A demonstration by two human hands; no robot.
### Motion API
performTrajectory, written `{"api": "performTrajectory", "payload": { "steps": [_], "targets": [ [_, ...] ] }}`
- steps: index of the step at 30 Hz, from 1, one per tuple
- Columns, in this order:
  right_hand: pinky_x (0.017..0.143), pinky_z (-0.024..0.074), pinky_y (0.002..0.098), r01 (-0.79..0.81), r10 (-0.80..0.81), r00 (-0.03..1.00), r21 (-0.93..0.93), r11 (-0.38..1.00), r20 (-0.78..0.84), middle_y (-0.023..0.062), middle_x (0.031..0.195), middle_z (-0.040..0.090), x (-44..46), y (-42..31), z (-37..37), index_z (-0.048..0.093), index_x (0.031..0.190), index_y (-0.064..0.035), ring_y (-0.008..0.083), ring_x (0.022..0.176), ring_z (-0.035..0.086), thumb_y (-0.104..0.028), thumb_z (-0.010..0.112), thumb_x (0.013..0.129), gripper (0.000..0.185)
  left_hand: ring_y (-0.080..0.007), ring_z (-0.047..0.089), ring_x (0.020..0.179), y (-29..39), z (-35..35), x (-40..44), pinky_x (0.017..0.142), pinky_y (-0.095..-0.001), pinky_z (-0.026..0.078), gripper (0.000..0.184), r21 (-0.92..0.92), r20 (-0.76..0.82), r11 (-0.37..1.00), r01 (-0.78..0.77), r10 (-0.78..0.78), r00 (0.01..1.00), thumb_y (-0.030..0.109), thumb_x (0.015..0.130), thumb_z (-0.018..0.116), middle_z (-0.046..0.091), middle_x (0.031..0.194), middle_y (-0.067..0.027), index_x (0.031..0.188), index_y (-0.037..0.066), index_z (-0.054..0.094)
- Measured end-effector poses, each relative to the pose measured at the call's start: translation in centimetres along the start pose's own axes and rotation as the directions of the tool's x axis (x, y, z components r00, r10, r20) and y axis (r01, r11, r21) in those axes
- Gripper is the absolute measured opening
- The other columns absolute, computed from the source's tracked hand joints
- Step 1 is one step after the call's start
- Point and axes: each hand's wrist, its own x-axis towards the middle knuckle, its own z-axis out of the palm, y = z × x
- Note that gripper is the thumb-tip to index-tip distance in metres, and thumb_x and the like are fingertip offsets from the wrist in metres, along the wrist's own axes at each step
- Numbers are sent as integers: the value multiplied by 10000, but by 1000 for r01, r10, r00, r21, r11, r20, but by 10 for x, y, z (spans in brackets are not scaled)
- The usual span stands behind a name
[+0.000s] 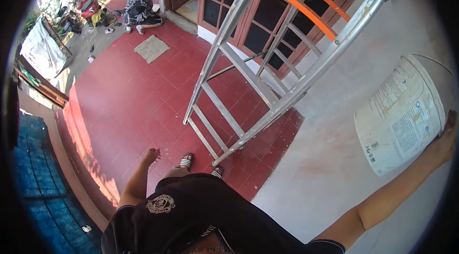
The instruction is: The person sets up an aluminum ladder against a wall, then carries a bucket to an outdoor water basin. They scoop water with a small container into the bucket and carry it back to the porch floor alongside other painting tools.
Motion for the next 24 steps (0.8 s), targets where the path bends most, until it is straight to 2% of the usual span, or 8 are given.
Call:
{"api": "performTrajectory", "payload": {
  "steps": [1, 4, 7, 12, 13, 18, 20, 24],
  "targets": [
    [605, 424, 322, 24, -23, 1000, 104, 994, -12, 78, 708, 489, -7, 4, -5, 589, 926, 63, 183, 640, 461, -263, 533, 957, 333, -202, 675, 670, 8, -3, -2, 525, -335, 524, 405, -7, -15, 1000, -25, 25, 1000, 376, 910, 485, 691, 820, -124, 896, 0, 634],
    [625, 429, 335, -34, 26, 998, 135, 990, 65, 73, 717, 489, -35, -8, -22, 588, 941, 57, 191, 670, 476, -284, 540, 954, 345, -180, 672, 728, 54, -16, -15, 601, -312, 525, 427, -34, -28, 991, -129, 129, 991, 399, 918, 493, 691, 840, -112, 949, 0, 643],
    [655, 441, 345, -93, 82, 995, 195, 976, 65, 85, 733, 496, -64, -44, -14, 574, 976, 78, 185, 675, 489, -314, 568, 937, 395, -176, 666, 766, 118, -28, -34, 642, -307, 521, 446, -192, 17, 958, -213, 220, 975, 402, 951, 461, 682, 895, -107, 999, -10, 622],
    [1047, 379, 406, -362, 371, 929, 244, 900, 11, 232, 1254, 525, -105, -112, 2, 538, 1194, 99, 301, 1213, 497, -192, 451, 960, 383, -158, 614, 860, 199, -63, -69, 757, -301, 517, 476, -400, 122, 848, -349, 426, 897, 440, 965, 456, 655, 957, -86, 1068, 4, 616],
    [1063, 373, 445, -360, 360, 932, 264, 895, 51, 241, 1230, 532, -104, -109, -2, 527, 1162, 145, 320, 1176, 521, -133, 433, 951, 362, -149, 598, 846, 215, -75, -86, 771, -302, 511, 464, -379, 111, 845, -378, 447, 888, 440, 968, 454, 654, 945, -79, 1061, 17, 619],
    [1057, 386, 447, -272, 229, 957, 278, 921, 176, 244, 1211, 540, -153, -222, 71, 521, 1168, 149, 336, 1149, 535, -129, 428, 958, 361, -163, 625, 918, 249, -165, -155, 806, -302, 500, 433, -592, 180, 663, -459, 664, 726, 432, 952, 500, 647, 991, -83, 1032, 17, 595],
    [1068, 368, 453, -431, 400, 902, 275, 859, 165, 242, 1212, 543, -181, -261, 102, 518, 1180, 144, 336, 1161, 526, -145, 414, 964, 376, -162, 625, 917, 248, -203, -172, 785, -301, 500, 432, -619, 152, 590, -518, 737, 658, 429, 950, 507, 640, 992, -77, 1045, 15, 589],
    [1080, 343, 464, -556, 444, 831, 464, 689, 336, 220, 1164, 560, -243, -326, 166, 531, 1145, 139, 328, 1145, 521, -204, 422, 965, 403, -159, 618, 892, 229, -282, -212, 768, -293, 492, 473, -689, 91, 469, -553, 813, 576, 444, 947, 502, 613, 988, -74, 1122, 6, 548]
  ]
}}
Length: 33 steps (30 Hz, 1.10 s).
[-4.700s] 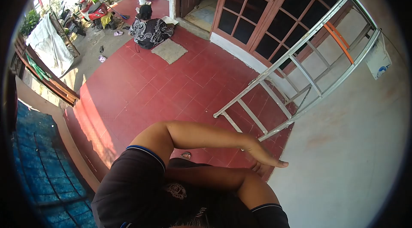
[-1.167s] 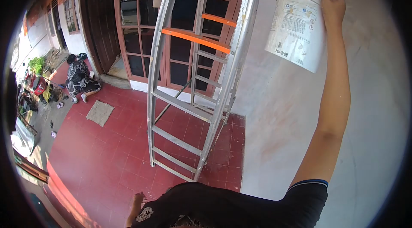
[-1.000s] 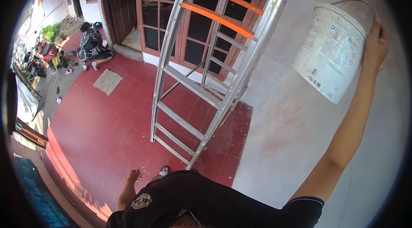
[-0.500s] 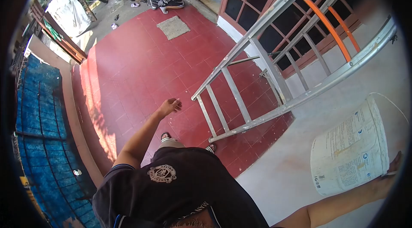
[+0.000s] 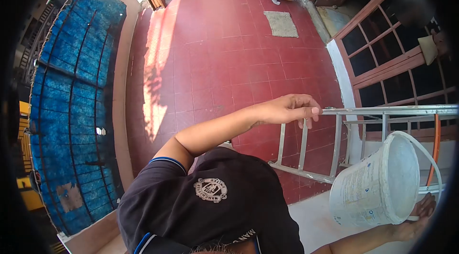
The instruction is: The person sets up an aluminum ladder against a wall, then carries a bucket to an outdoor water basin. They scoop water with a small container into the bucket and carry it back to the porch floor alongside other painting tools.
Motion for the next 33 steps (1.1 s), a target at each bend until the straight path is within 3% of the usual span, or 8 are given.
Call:
{"api": "performTrajectory", "payload": {
  "steps": [4, 7, 8, 10, 16, 19, 28, 33],
  "targets": [
    [945, 385, 389, -83, -188, 691, 335, 939, 698, 132, 998, 496, -47, 45, 82, 464, 1185, 109, 216, 968, 475, -373, 477, 958, 533, -156, 594, 908, 60, -52, -54, 753, -288, 487, 541, 48, -51, 998, -33, 36, 998, 487, 931, 497, 573, 1026, -86, 1165, -1, 516],
    [797, 333, 327, -269, 50, 784, 266, 926, 619, 40, 855, 398, -146, -1, 189, 504, 946, -13, 148, 809, 390, -385, 597, 900, 386, -166, 579, 918, 80, -104, -84, 736, -293, 490, 608, 114, -104, 993, 22, -10, 995, 477, 916, 486, 568, 1055, -107, 1254, -28, 492],
    [813, 332, 320, -248, -176, 547, 359, 900, 819, 60, 897, 444, -153, 4, 211, 493, 954, -12, 157, 854, 413, -360, 579, 913, 361, -168, 577, 896, 87, -119, -95, 713, -283, 488, 585, 147, -128, 989, 32, -13, 992, 453, 916, 485, 575, 1057, -113, 1237, -35, 508],
    [841, 323, 321, -287, -240, 469, 404, 869, 850, 75, 916, 458, -194, -5, 260, 496, 991, -13, 162, 887, 423, -327, 554, 924, 326, -163, 562, 869, 87, -149, -119, 683, -286, 486, 692, 176, -332, 979, 99, -36, 943, 559, 840, 546, 586, 1022, -125, 1169, -49, 546],
    [951, 302, 359, -844, -210, 309, 369, 389, 928, 22, 768, 363, -295, -7, 393, 456, 792, -83, 151, 798, 382, -227, 557, 779, 176, -156, 577, 828, 87, -227, -186, 672, -277, 483, 503, 232, -687, 947, 223, -2, 727, 323, 869, 625, 586, 999, -131, 1177, -56, 506],
    [756, 254, 334, -883, -278, 324, 395, 252, 904, 13, 721, 311, -340, 2, 456, 378, 709, -94, 160, 720, 275, -300, 522, 742, 253, -161, 586, 834, 83, -257, -204, 671, -280, 487, 527, 173, -822, 960, 219, 18, 570, 312, 869, 635, 588, 1014, -141, 1201, -72, 492],
    [711, 265, 356, -963, -360, 254, 270, -5, 898, 24, 604, 264, -416, 36, 642, 306, 588, -96, 185, 672, 261, -313, 435, 807, 334, -100, 587, 694, 84, -381, -198, 580, -247, 503, 309, 156, -974, 960, 234, 110, 199, 171, 912, 578, 614, 821, -64, 1157, -17, 570],
    [693, 269, 355, -963, -373, 262, 264, -46, 890, 17, 573, 275, -415, 70, 736, 296, 559, -90, 186, 643, 267, -275, 404, 858, 368, -78, 564, 697, 115, -443, -146, 584, -237, 494, 334, 208, -975, 933, 294, 172, 143, 131, 901, 577, 615, 841, -44, 1195, -24, 542]
  ]
}}
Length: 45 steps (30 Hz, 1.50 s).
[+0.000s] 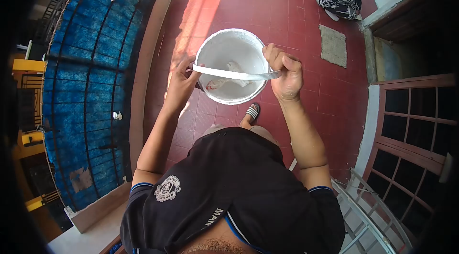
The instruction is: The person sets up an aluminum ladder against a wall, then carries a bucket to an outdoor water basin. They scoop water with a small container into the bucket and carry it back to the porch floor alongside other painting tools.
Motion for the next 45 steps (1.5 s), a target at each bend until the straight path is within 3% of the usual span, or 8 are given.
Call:
{"api": "performTrajectory", "payload": {
  "steps": [4, 9, 15, 18, 25, 34, 41, 45],
  "targets": [
    [671, 262, 356, 7, -7, 1000, -13, 1000, -5, 14, 542, 265, 44, 15, -42, 268, 530, -89, 180, 617, 259, -257, 407, 857, 392, -84, 569, 754, 5, 20, 57, 658, -252, 505, 388, 76, 1, 994, -78, 78, 997, 69, 863, 573, 617, 868, -47, 1231, -34, 505],
    [647, 263, 354, 39, -38, 999, -78, 996, 8, 10, 499, 245, 98, 28, -96, 228, 504, -91, 169, 565, 236, -227, 425, 821, 397, -138, 578, 813, 25, 32, 123, 724, -314, 506, 480, -455, 249, 851, 263, -162, 955, 155, 852, 518, 596, 978, -73, 1298, -6, 443],
    [666, 259, 347, -21, 31, 997, -142, 990, 70, 1, 464, 249, 171, 71, -155, 231, 488, -108, 144, 531, 223, -228, 451, 799, 400, -158, 588, 810, 9, 66, 248, 655, -338, 527, 411, -263, 209, 894, 363, -315, 926, 345, 899, 597, 581, 964, -88, 1138, 40, 459],
    [640, 268, 347, -50, 57, 998, -201, 978, 30, 8, 463, 264, 223, 102, -196, 239, 486, -87, 147, 521, 242, -201, 470, 773, 386, -195, 603, 753, -17, 76, 329, 522, -325, 536, 377, -345, 341, 774, 531, -423, 839, 183, 864, 607, 551, 950, -113, 1117, 61, 354],
    [691, 306, 319, -113, 109, 993, -405, 907, -32, 15, 480, 289, 379, 159, -276, 252, 489, -74, 139, 533, 289, -196, 475, 808, 408, -260, 629, 753, -2, 103, 512, 545, -364, 561, 334, -326, 491, 663, 674, -491, 720, 68, 841, 547, 534, 975, -147, 1094, 58, 330],
    [646, 328, 251, -257, 83, 927, -456, 852, -367, 18, 793, 511, 498, 226, -382, 502, 604, -23, 111, 690, 417, -77, 532, 858, 261, -214, 622, 726, 31, 131, 708, 567, -350, 577, 289, -173, 364, 882, 439, -357, 860, 92, 820, 558, 528, 926, -138, 1018, 28, 358],
    [864, 454, 350, -73, 18, 997, -886, 458, -73, 69, 1061, 614, 599, 296, -517, 647, 784, -24, 228, 1035, 543, -99, 656, 822, 84, -281, 626, 785, -2, 171, 862, 602, -449, 607, 312, -268, 210, 841, 470, -425, 881, 66, 808, 528, 498, 976, -186, 1029, -6, 320],
    [805, 495, 335, -171, 109, 985, -823, 542, -133, 87, 980, 640, 652, 328, -617, 675, 897, -51, 251, 899, 616, -112, 641, 852, 83, -317, 627, 769, -2, 195, 957, 607, -498, 611, 312, -270, 72, 851, 451, -449, 891, 56, 810, 515, 479, 992, -212, 1021, -27, 301]
  ]
}}
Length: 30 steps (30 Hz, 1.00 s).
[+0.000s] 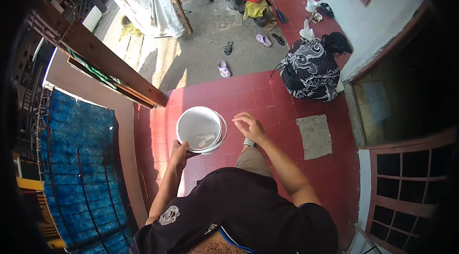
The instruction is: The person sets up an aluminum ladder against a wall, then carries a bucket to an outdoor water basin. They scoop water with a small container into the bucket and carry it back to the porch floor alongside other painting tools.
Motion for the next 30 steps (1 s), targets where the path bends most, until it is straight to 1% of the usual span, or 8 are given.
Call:
{"api": "performTrajectory", "payload": {
  "steps": [3, 6, 8, 12, 19, 23, 25, 30],
  "targets": [
    [745, 506, 302, -107, 107, 994, 6, 994, -21, 80, 930, 651, 32, 75, -39, 672, 906, -30, 204, 841, 632, -109, 621, 874, 99, -339, 643, 728, 26, 13, 59, 560, -483, 611, 301, -5, -154, 999, -47, 45, 987, 57, 821, 510, 471, 976, -238, 1006, -42, 293],
    [732, 502, 269, -493, 513, 859, 253, 833, -15, 75, 895, 661, 58, 156, -82, 672, 917, 5, 131, 801, 632, -127, 590, 904, 155, -334, 649, 652, 68, 38, 107, 544, -454, 612, 305, 25, -230, 990, -135, 137, 964, 64, 829, 514, 493, 931, -237, 1000, -45, 285],
    [704, 498, 255, -582, 584, 811, 77, 810, -10, 67, 850, 666, 79, 191, -118, 671, 910, 0, 136, 765, 634, -166, 586, 910, 187, -328, 650, 658, 87, 49, 141, 547, -436, 614, 310, 5, -229, 982, -188, 184, 956, 65, 831, 512, 498, 950, -242, 1013, -44, 286],
    [644, 488, 239, -720, 737, 670, 160, 675, -92, 38, 815, 669, 134, 261, -163, 675, 902, -24, 107, 734, 632, -184, 597, 895, 178, -332, 657, 696, 145, 88, 214, 549, -420, 620, 319, 11, -237, 971, -238, 234, 943, 69, 835, 511, 500, 983, -252, 1033, -46, 290],
    [610, 476, 226, -804, 824, 543, 182, 565, -159, 25, 802, 661, 236, 359, -201, 673, 913, -38, 97, 712, 624, -187, 590, 898, 171, -338, 664, 690, 223, 177, 403, 567, -402, 620, 324, 127, -175, 979, -159, 180, 968, 78, 822, 464, 541, 962, -262, 1044, -116, 330],
    [591, 469, 223, -831, 880, 437, 290, 474, -187, 23, 757, 649, 300, 397, -224, 663, 867, -32, 93, 672, 615, -206, 589, 906, 193, -335, 646, 721, 272, 248, 521, 602, -431, 619, 361, 99, -119, 992, -81, 93, 989, 100, 817, 509, 503, 961, -250, 1044, -89, 302],
    [570, 460, 224, -870, 888, 417, 199, 452, -195, 24, 706, 631, 364, 401, -246, 639, 794, -25, 91, 619, 595, -250, 585, 920, 263, -326, 643, 734, 303, 285, 578, 648, -456, 615, 306, 149, -77, 986, -71, 83, 994, 101, 821, 507, 496, 946, -229, 993, -58, 309],
    [518, 412, 231, -691, 753, 589, 300, 658, -293, 10, 590, 539, 572, 347, -308, 561, 648, -18, 72, 544, 515, -370, 574, 932, 453, -322, 642, 766, 366, 389, 690, 670, -463, 613, 284, 191, 87, 976, -107, 92, 992, 95, 822, 504, 480, 962, -223, 984, -47, 319]
  ]
}}
